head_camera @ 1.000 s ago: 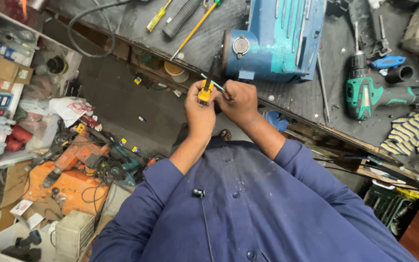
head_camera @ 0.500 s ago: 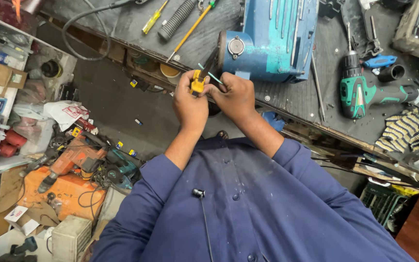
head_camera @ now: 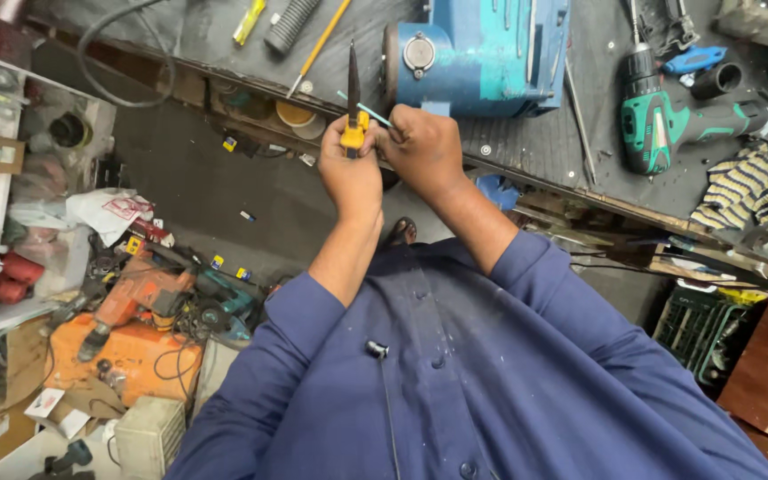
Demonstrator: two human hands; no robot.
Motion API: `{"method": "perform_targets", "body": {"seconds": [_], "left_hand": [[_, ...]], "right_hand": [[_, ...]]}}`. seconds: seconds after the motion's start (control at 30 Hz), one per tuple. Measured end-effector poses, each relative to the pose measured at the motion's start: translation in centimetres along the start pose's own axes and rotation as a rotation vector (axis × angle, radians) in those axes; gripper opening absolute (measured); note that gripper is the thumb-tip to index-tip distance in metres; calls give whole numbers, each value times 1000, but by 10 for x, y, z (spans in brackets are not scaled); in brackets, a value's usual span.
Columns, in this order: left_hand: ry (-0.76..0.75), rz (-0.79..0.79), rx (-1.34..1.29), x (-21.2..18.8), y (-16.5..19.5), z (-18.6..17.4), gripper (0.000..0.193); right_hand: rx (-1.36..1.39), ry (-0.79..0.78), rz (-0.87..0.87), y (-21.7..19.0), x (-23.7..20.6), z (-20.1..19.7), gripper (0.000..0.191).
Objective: The person repairs a blue power tool at a cluttered workbench. They use pliers to work on a small part, fit a black handle component onto the tool body, and repeatedly turn a hex key and a screwdriver to tighten fasteners on the machine.
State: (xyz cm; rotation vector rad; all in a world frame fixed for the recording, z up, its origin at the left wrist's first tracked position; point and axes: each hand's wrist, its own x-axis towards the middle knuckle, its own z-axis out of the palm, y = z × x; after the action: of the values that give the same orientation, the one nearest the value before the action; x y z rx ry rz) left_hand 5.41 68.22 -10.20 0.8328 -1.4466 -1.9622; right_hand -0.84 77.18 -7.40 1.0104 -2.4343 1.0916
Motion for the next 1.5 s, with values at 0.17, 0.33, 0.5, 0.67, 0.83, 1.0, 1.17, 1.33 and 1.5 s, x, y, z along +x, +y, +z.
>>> {"method": "perform_targets", "body": {"seconds": [0.17, 0.33, 0.5, 0.67, 0.83, 1.0, 1.17, 1.33, 1.5], "left_hand": [[-43, -89, 6, 3, 13, -17, 28], [48, -366, -331, 5, 23, -12, 26], [-95, -387, -100, -9, 25, -35, 30], [-299, -511, -37, 9, 15, -74, 40], [-336, -529, 114, 30, -3, -113, 40], [-190, -347, 462, 29, -12, -137, 33], [-168, -118, 521, 64, 6, -140, 29], [-150, 38, 862, 145, 51, -137, 31], [-263, 335, 867, 237, 98, -144, 51]], "right_hand": [[-21, -21, 33, -25, 7, 2, 41], [31, 19, 180, -49, 15, -1, 59], [59, -109, 160, -49, 20, -11, 60], [293, -282, 183, -22, 21, -39, 40], [382, -161, -78, 10, -9, -72, 85], [307, -109, 192, 45, -43, -92, 55], [317, -228, 454, 40, -25, -94, 39], [185, -112, 271, 9, 24, -56, 50], [198, 3, 470, -22, 44, -14, 25]]}}
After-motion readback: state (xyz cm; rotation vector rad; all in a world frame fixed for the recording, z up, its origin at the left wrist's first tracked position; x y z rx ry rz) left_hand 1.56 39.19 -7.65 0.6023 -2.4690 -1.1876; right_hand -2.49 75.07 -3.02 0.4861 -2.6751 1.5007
